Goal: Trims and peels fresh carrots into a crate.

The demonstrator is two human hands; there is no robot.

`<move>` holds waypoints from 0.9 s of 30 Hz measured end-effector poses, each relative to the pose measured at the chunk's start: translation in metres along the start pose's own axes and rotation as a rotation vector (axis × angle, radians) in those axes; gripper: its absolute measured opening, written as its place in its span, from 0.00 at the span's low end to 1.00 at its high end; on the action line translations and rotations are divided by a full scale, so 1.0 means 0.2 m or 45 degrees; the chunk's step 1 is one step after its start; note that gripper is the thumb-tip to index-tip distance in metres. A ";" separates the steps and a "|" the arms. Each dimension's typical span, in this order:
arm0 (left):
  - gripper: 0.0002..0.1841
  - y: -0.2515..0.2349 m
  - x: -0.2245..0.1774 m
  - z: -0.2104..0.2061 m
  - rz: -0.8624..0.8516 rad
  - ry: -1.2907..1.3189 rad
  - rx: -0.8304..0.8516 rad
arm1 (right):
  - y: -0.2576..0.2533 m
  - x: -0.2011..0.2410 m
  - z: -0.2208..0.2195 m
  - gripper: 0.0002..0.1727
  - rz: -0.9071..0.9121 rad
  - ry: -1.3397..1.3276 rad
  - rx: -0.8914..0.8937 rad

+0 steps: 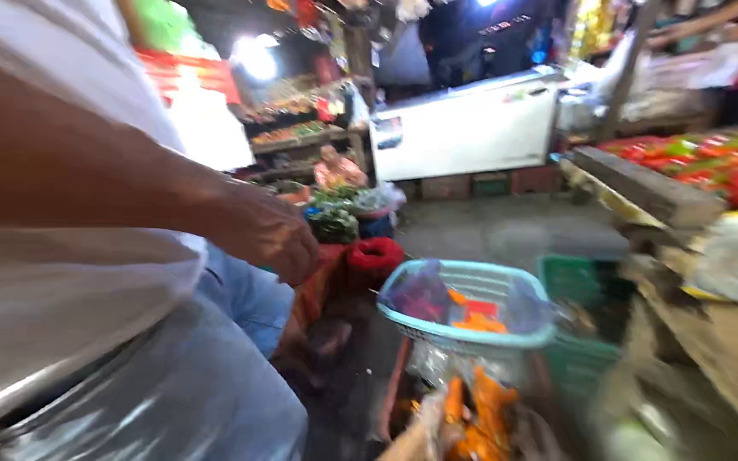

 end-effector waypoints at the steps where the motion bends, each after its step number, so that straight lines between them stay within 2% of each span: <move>1: 0.24 -0.22 0.05 0.03 -0.129 0.033 0.366 | -0.02 -0.03 0.00 0.25 -0.035 -0.021 -0.022; 2: 0.24 -0.44 0.12 0.05 -0.211 0.120 0.610 | -0.04 -0.05 0.00 0.24 -0.073 -0.028 -0.060; 4: 0.24 -0.65 0.22 0.05 -0.179 0.296 0.713 | -0.06 -0.05 0.02 0.22 -0.133 -0.035 -0.095; 6: 0.23 -0.65 0.22 0.07 -0.136 0.356 0.616 | -0.05 -0.05 0.00 0.22 -0.180 -0.043 -0.073; 9: 0.21 -0.65 0.17 0.08 -0.133 0.408 0.511 | -0.09 -0.05 -0.03 0.22 -0.091 -0.030 -0.084; 13: 0.29 -0.71 0.18 0.10 -0.163 0.328 0.529 | -0.12 -0.07 -0.13 0.22 0.036 0.187 -0.042; 16: 0.29 -0.75 0.20 0.12 -0.147 0.212 0.530 | -0.11 -0.02 -0.21 0.21 0.132 0.355 -0.020; 19: 0.27 -0.76 0.20 0.17 -0.113 0.156 0.347 | -0.10 0.00 -0.28 0.21 0.134 0.448 0.042; 24: 0.24 -0.82 0.21 0.17 -0.146 0.325 0.364 | -0.09 0.06 -0.35 0.20 0.258 0.537 0.103; 27: 0.23 -0.84 0.21 0.19 -0.148 0.403 0.331 | -0.10 0.05 -0.37 0.19 0.165 0.598 0.129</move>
Point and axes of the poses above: each hand's wrist, its own y-axis away from the middle knuckle, its own z-axis out of the back of the hand, x = y × z, the point moved 9 cm from there along -y, towards the middle knuckle, and after that the axes turned 15 degrees about x, right-handed, at the moved point
